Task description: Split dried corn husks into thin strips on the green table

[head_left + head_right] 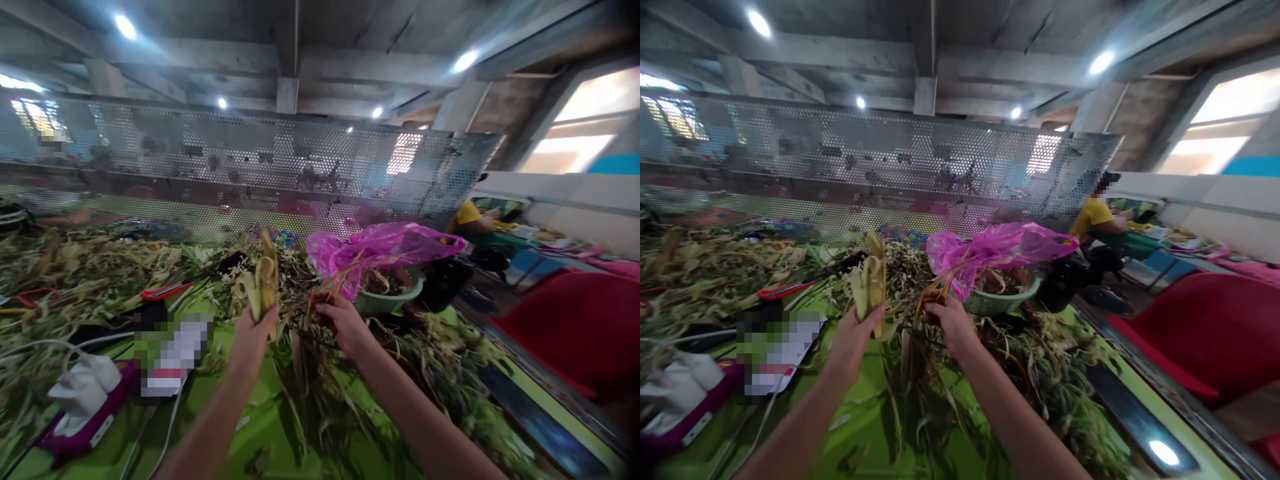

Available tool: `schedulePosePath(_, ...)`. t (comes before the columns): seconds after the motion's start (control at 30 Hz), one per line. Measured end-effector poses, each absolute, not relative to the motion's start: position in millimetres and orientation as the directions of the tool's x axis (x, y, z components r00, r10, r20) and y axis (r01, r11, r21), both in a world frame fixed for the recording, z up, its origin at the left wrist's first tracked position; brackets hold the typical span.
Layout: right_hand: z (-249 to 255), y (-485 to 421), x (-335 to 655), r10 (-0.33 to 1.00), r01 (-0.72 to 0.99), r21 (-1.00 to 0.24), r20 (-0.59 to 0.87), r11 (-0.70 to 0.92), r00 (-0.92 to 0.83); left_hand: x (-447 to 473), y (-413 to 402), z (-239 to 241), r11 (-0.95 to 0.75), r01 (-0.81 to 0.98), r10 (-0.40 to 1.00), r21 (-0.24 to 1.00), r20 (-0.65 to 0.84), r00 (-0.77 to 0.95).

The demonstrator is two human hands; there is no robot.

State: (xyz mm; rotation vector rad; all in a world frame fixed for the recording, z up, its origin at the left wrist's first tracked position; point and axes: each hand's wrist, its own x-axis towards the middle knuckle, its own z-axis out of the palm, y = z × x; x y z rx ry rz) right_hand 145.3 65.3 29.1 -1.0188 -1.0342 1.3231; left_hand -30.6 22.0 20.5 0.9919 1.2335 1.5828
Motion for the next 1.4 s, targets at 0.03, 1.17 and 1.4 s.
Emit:
schedulePosePath(0.03,30,62,142,1.000,-0.250,-0.968,0.004,-0.004,-0.031,-26,22,19,-0.115,-0.140,0.963,0.983,0.076,-0.260)
schedulePosePath(1.17,22,40,118,0.946,0.011,-0.957,0.284,0.290,-0.157,-19,31,1,-0.304,-0.126,0.953,0.944,0.300,-0.050)
schedulePosePath(1.4,15,44,117,0.949,0.049,-0.956,0.279,0.289,-0.147,-19,26,2,-0.360,0.035,0.928,0.932,0.362,-0.088)
